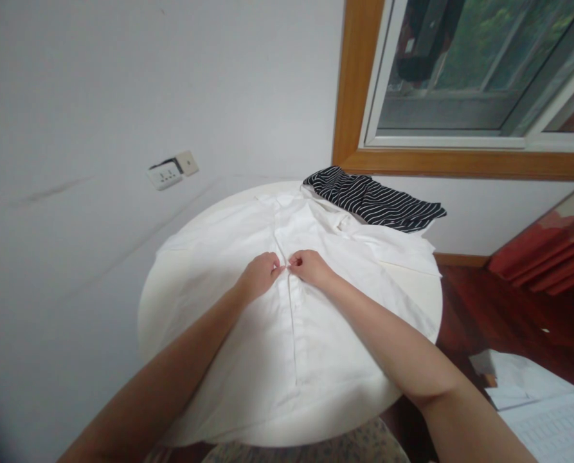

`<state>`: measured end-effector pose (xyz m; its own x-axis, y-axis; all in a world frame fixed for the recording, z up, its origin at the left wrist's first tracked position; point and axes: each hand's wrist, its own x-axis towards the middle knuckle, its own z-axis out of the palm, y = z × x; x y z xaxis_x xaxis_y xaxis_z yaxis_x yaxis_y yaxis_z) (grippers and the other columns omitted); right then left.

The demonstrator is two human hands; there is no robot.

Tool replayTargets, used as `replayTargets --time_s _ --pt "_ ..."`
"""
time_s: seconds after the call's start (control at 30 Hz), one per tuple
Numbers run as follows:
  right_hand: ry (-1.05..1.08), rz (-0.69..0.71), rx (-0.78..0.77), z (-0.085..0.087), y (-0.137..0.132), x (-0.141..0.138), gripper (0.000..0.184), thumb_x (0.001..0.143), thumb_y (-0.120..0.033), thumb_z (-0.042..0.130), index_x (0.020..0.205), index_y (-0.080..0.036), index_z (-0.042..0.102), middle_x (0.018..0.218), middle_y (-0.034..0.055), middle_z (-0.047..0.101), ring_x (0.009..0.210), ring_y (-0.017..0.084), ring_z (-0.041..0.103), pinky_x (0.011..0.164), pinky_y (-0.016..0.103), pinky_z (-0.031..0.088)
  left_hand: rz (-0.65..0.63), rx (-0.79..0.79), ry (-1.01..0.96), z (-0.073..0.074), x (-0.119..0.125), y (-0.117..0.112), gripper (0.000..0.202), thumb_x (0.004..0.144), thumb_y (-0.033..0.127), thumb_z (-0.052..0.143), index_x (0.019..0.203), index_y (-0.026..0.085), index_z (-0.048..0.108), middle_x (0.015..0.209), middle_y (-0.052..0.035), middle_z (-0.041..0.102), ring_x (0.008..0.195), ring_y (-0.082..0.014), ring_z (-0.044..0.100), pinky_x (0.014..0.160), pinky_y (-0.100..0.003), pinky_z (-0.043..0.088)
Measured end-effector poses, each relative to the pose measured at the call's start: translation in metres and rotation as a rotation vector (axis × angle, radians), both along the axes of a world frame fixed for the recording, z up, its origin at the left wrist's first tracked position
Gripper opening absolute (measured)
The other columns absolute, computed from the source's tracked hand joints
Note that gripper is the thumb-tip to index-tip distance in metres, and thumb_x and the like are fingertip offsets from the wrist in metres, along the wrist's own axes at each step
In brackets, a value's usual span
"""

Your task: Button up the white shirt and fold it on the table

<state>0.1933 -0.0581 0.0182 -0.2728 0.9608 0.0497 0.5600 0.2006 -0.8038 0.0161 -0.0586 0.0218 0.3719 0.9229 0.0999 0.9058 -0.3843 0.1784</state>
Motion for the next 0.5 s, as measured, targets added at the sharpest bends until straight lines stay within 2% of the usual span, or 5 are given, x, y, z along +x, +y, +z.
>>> replayTargets --time_s 0.17,0.37,0.5 --pt "0.085 0.002 0.005 -0.003 0.001 -0.001 0.007 0.070 -0.019 0.061 0.072 -0.015 0.066 0.060 -0.0044 0.056 0.057 0.010 0.047 0.056 0.021 0.033 -0.057 0.010 -0.004 -0.001 -0.001 0.002 0.020 0.094 0.029 0.045 0.090 0.017 0.062 0.091 -0.0091 0.066 0.089 -0.0212 0.061 0.081 -0.032 0.044" --pt "0.189 -0.062 0.028 -0.002 0.000 -0.004 0.015 0.067 -0.019 0.060 0.078 -0.014 0.070 0.065 -0.0028 0.061 0.060 0.010 0.051 0.059 0.021 0.037 -0.005 -0.162 -0.286 0.006 -0.009 0.006 0.021 0.087 0.035 0.054 0.076 0.019 0.063 0.068 -0.0004 0.063 0.067 -0.0157 0.058 0.063 -0.026 0.041" --pt "0.196 -0.127 0.080 0.005 -0.005 -0.009 0.019 0.068 -0.018 0.060 0.082 -0.014 0.072 0.068 -0.0014 0.062 0.062 0.011 0.053 0.060 0.022 0.039 0.031 -0.220 -0.433 0.011 -0.014 0.008 0.020 0.080 0.037 0.059 0.073 0.019 0.064 0.066 0.0010 0.065 0.062 -0.0137 0.059 0.058 -0.024 0.041"
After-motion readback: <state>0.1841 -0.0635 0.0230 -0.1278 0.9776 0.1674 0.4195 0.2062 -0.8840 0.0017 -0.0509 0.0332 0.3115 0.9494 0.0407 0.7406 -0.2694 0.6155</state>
